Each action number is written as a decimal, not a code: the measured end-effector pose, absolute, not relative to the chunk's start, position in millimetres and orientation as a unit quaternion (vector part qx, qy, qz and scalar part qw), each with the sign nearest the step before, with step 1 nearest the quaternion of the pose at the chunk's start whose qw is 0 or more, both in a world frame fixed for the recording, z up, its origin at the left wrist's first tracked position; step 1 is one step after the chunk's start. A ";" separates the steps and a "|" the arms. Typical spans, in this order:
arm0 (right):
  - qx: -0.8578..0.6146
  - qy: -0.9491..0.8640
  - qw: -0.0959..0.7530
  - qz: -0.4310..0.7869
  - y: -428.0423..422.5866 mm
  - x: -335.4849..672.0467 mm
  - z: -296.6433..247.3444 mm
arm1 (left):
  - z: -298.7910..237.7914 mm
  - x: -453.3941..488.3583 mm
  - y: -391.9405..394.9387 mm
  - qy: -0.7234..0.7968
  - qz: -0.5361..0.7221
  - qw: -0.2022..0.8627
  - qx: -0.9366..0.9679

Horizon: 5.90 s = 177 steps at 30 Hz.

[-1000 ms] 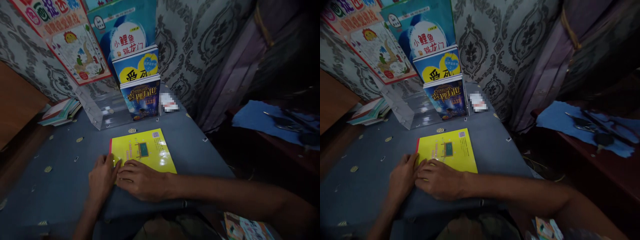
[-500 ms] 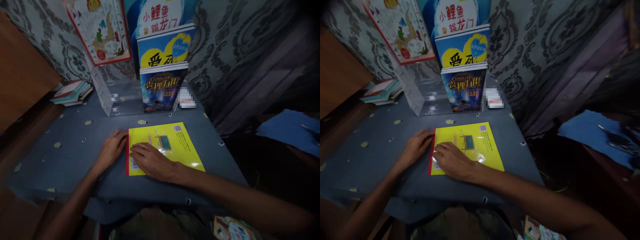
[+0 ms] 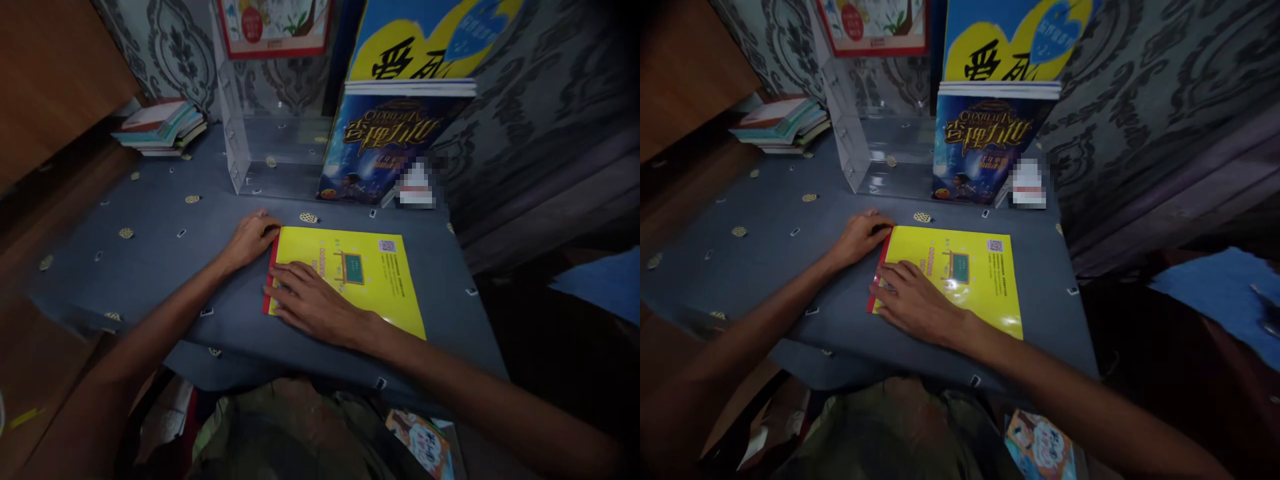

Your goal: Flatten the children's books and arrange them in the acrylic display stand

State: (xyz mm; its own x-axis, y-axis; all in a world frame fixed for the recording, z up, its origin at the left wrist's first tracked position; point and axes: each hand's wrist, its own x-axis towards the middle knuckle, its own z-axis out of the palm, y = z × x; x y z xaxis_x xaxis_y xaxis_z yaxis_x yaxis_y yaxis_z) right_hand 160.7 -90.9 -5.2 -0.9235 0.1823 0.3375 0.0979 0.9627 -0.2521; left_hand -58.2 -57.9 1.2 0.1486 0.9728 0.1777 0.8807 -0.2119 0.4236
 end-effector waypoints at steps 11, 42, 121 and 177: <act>-0.025 -0.974 0.195 0.115 -91.8 160.6 -1.2 | -8.0 -57.3 -61.5 0.618 0.212 0.079 0.753; -0.249 -0.954 0.155 0.061 -16.4 127.9 -7.1 | -14.6 -59.6 -67.6 0.613 0.302 0.101 0.723; -0.470 -0.803 0.326 0.167 0.0 313.6 -22.4 | 16.4 105.8 -17.9 0.399 0.005 -0.069 0.914; -0.434 -0.870 0.177 0.155 -84.2 369.4 -17.5 | 4.0 109.0 -103.9 0.233 0.083 0.054 0.967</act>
State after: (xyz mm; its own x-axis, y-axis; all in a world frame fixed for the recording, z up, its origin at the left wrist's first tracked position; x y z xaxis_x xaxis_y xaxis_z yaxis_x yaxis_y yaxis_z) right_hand 369.4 -84.2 -17.5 -0.5607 0.8098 0.1729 0.7006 0.5752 -0.4222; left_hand 109.0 -103.9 4.0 0.8776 0.4599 0.1352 0.4420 -0.8855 0.1432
